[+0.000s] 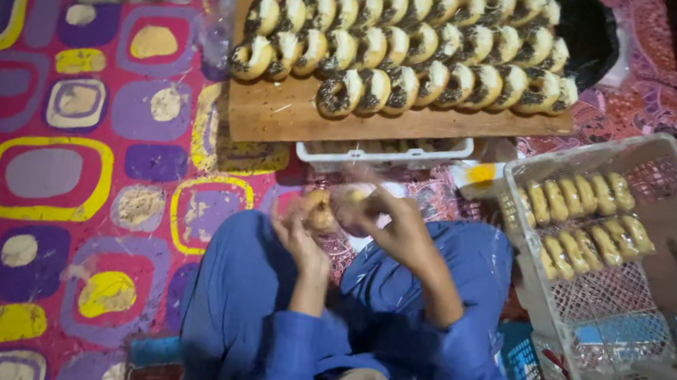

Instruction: The person sits on a patterned mat and repeatedly picks doughnuts from a wooden board, places each into a clear plastic bag, and sets the bagged doughnut into a white plastic crate. The person handles the doughnuts one at a time throughout the clip.

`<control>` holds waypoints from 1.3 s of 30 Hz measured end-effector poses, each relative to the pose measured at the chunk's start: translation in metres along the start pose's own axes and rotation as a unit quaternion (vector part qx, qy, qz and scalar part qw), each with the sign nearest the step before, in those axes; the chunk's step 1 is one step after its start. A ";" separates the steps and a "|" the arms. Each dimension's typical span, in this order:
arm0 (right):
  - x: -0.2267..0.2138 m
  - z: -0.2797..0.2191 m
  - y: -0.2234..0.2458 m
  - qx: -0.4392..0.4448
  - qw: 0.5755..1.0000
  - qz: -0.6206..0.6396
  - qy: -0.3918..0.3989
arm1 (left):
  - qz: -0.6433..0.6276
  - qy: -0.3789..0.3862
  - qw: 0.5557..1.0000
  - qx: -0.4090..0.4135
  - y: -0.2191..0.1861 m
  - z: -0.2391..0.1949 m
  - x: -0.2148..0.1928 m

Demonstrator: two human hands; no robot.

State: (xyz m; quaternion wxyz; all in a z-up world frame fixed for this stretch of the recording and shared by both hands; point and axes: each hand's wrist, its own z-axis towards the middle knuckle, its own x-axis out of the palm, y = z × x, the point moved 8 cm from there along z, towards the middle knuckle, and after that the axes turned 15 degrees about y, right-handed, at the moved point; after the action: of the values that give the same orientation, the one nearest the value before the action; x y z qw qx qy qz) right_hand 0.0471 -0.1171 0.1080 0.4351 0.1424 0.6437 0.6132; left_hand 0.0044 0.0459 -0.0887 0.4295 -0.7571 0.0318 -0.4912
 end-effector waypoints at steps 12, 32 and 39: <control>-0.061 -0.020 0.035 -0.102 0.987 0.124 0.009 | 0.549 0.544 0.487 0.407 -0.186 -0.088 0.219; 0.081 0.046 -0.122 -0.233 0.937 0.207 0.157 | 0.475 0.239 0.846 0.038 -0.133 0.035 0.025; 0.225 -0.026 -0.230 0.188 0.910 0.348 -0.123 | 0.542 0.161 0.811 0.150 -0.155 -0.026 -0.086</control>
State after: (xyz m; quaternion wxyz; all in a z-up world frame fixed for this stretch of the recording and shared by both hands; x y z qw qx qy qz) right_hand -0.0221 -0.0213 -0.1926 0.2347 0.5108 0.5980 0.5713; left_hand -0.1174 0.1676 -0.0410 0.7231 -0.4538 0.4311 -0.2923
